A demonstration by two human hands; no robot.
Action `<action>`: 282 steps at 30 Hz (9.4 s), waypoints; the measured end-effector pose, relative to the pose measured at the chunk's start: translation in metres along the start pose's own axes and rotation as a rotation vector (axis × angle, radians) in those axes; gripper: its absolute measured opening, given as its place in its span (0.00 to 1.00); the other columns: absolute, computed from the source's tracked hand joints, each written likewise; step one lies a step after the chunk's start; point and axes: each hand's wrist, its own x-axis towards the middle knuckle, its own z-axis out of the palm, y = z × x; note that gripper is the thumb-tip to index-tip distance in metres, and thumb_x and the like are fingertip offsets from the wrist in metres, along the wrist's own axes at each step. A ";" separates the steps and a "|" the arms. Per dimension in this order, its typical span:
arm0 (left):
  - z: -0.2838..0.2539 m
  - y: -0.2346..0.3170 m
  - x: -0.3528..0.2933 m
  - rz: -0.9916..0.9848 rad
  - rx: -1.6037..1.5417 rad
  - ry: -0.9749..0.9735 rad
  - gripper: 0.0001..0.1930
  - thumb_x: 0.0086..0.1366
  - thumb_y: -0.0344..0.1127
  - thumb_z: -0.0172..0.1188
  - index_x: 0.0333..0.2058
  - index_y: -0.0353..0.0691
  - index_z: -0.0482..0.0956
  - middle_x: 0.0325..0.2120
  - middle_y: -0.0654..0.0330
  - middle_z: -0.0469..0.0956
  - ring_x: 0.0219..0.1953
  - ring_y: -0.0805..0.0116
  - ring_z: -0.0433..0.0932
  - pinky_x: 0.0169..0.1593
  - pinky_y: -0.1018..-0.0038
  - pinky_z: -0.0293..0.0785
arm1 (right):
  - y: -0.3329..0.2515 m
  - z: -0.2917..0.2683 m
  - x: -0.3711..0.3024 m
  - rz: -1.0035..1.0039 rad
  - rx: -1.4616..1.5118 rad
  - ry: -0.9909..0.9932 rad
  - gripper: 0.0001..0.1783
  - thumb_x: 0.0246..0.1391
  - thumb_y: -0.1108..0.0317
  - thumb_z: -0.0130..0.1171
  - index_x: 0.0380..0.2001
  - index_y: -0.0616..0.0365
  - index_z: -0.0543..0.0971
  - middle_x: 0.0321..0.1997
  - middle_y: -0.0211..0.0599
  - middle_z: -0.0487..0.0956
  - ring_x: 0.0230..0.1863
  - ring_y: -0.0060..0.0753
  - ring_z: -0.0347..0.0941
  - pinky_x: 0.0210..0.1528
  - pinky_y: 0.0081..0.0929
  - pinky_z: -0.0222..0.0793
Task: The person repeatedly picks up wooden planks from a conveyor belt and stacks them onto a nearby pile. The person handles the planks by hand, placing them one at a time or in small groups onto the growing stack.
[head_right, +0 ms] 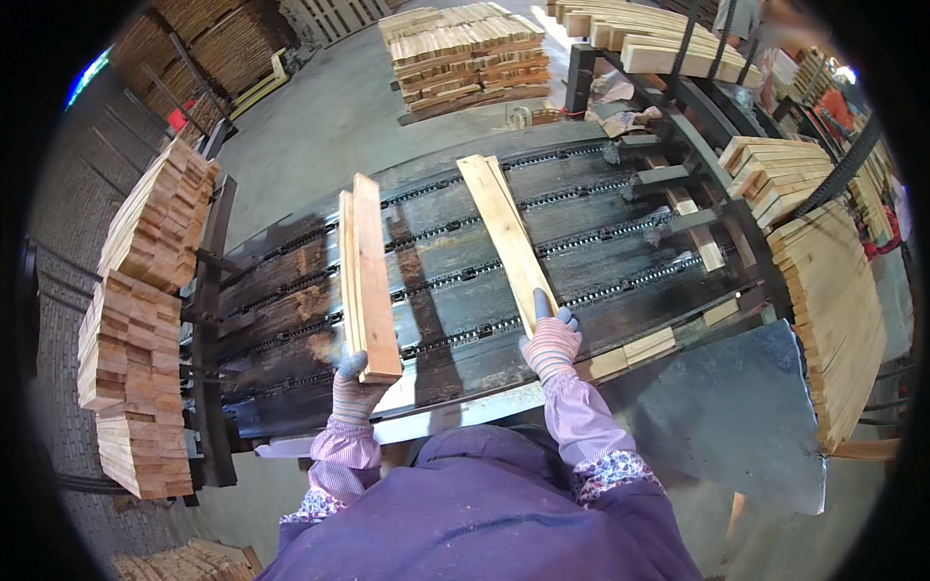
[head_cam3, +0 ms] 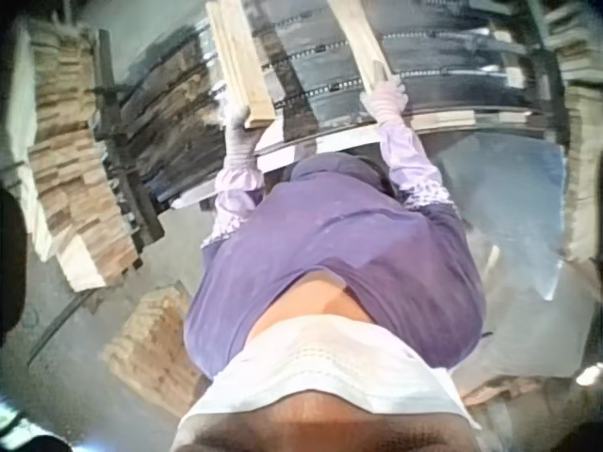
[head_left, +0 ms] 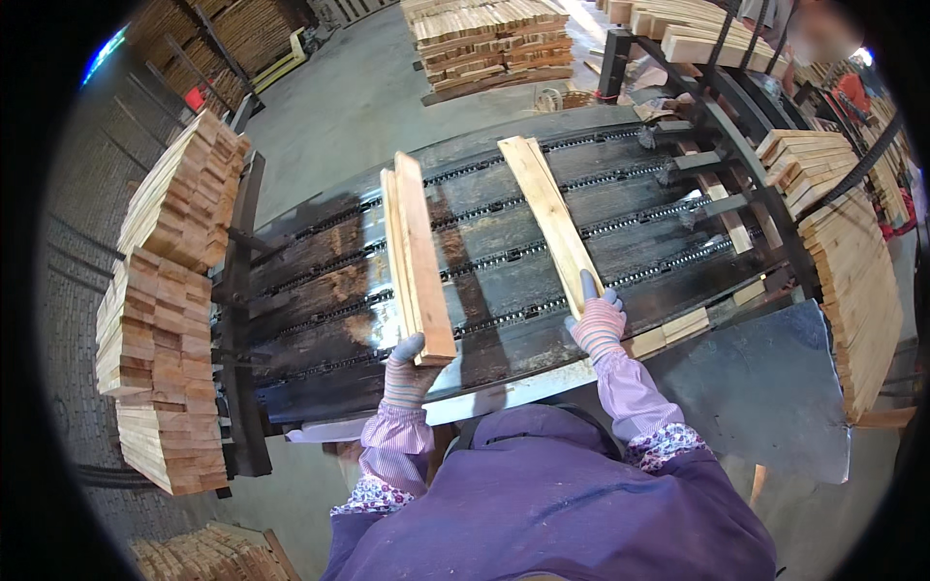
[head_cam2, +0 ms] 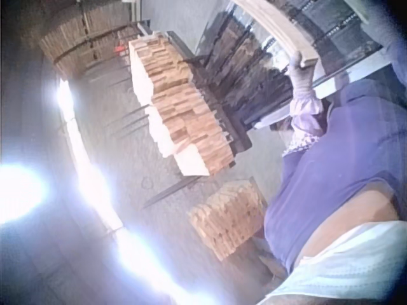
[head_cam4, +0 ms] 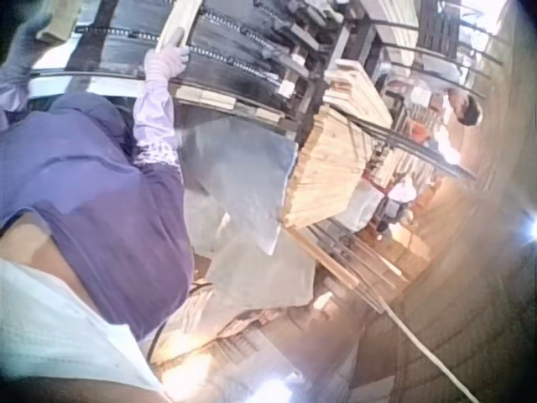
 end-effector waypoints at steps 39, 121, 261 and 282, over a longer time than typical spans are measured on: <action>0.026 -0.083 0.006 0.033 1.960 0.411 0.51 0.49 0.51 0.78 0.65 0.32 0.61 0.62 0.36 0.69 0.64 0.39 0.71 0.67 0.53 0.70 | 0.004 0.006 -0.011 -0.281 0.444 -0.024 0.65 0.38 0.50 0.80 0.78 0.50 0.56 0.72 0.59 0.66 0.72 0.57 0.65 0.72 0.43 0.65; -0.039 0.183 -0.101 0.152 1.618 0.170 0.27 0.69 0.48 0.62 0.64 0.45 0.76 0.57 0.47 0.79 0.59 0.44 0.77 0.63 0.58 0.73 | -0.459 -0.207 0.118 -1.110 -0.084 0.390 0.36 0.59 0.54 0.65 0.70 0.45 0.70 0.68 0.47 0.76 0.67 0.51 0.72 0.68 0.45 0.68; 0.113 -0.095 -0.012 -0.071 0.252 -0.075 0.46 0.57 0.52 0.74 0.65 0.28 0.65 0.51 0.45 0.80 0.50 0.53 0.84 0.54 0.59 0.86 | 0.042 -0.060 0.112 -0.354 1.652 -0.761 0.41 0.46 0.64 0.64 0.67 0.61 0.70 0.49 0.48 0.84 0.46 0.49 0.85 0.50 0.44 0.87; 0.136 -0.131 0.003 -0.124 0.335 -0.046 0.43 0.56 0.50 0.75 0.63 0.29 0.67 0.44 0.44 0.83 0.44 0.55 0.86 0.47 0.63 0.88 | 0.058 -0.027 0.127 -0.705 1.391 -0.579 0.66 0.32 0.62 0.85 0.74 0.57 0.59 0.55 0.48 0.82 0.55 0.46 0.80 0.56 0.42 0.81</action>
